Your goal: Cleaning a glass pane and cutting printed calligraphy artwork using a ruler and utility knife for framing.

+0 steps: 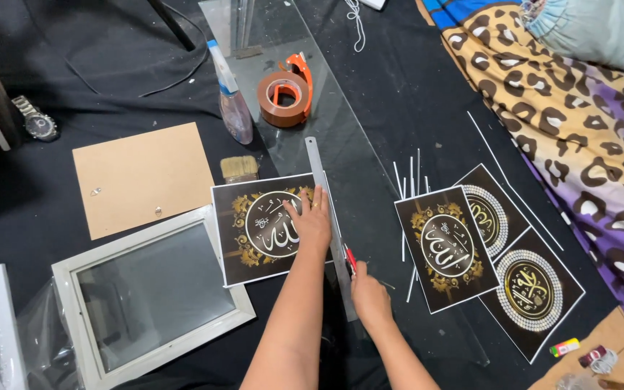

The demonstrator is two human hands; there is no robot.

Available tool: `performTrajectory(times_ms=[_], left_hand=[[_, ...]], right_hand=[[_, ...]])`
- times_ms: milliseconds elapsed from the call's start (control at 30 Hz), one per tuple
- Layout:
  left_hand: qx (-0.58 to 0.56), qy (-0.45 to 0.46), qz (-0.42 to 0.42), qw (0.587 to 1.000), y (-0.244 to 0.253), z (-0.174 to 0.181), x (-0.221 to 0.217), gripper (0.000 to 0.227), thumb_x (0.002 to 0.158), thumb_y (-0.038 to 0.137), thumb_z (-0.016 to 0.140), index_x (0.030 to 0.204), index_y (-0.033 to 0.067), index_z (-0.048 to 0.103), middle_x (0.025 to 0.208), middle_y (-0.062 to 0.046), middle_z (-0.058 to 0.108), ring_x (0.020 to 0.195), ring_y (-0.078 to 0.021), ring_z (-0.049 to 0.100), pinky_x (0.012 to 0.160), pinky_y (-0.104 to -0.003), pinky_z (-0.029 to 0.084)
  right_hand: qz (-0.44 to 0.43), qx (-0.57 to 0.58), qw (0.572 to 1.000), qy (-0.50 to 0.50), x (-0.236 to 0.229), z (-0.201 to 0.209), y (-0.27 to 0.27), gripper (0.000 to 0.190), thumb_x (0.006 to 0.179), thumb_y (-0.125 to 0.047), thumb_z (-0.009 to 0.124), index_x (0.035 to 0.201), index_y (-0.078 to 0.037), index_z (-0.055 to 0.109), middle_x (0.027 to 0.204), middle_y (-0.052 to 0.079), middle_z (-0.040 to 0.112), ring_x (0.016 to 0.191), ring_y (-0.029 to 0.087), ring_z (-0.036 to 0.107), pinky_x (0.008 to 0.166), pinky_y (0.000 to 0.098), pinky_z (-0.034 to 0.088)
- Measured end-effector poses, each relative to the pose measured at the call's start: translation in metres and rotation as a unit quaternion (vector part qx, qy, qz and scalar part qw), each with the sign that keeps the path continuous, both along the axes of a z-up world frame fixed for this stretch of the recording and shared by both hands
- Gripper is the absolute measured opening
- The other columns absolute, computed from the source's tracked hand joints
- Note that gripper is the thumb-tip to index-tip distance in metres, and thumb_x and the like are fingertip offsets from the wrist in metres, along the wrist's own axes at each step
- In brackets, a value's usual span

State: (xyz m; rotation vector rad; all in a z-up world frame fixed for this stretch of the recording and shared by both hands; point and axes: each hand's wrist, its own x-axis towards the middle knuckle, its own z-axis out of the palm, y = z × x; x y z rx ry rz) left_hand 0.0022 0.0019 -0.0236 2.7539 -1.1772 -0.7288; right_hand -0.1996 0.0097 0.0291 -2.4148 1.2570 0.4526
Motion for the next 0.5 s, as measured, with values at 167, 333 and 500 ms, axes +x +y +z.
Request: performTrajectory(times_ms=[167,333,500], left_hand=[[-0.013,-0.011,0.004,1.000,-0.001,-0.008,-0.001,0.075,0.093,0.006,0.046,0.163,0.0136,0.019,0.173,0.003,0.009,0.158,-0.0363,0.007,0.110,-0.085,0.002],[-0.022,-0.017,0.004,1.000,0.000,-0.012,-0.003,0.074,0.093,0.006,0.046,0.162,0.0129,0.021,0.173,0.002,0.011,0.157,-0.0380,0.008,0.110,-0.085,0.002],[-0.012,0.001,0.002,1.000,0.000,-0.001,-0.001,0.078,0.090,0.001,0.046,0.163,0.0120,0.019,0.173,0.001,0.009,0.158,-0.0384,0.005,0.110,-0.086,0.001]], right_hand=[[-0.020,0.034,0.998,0.041,-0.015,0.010,0.008,0.022,0.103,-0.031,0.043,0.120,-0.016,0.043,0.095,0.019,0.074,0.090,0.047,0.071,0.081,0.0611,0.051],[-0.009,0.040,0.997,0.064,-0.041,0.003,0.011,0.023,0.103,-0.030,0.044,0.121,-0.016,0.042,0.097,0.019,0.075,0.091,0.047,0.071,0.082,0.0613,0.050],[-0.009,0.035,0.996,0.084,-0.047,0.006,0.001,0.027,0.101,-0.037,0.044,0.120,-0.017,0.046,0.100,0.018,0.075,0.094,0.049,0.070,0.085,0.0602,0.052]])
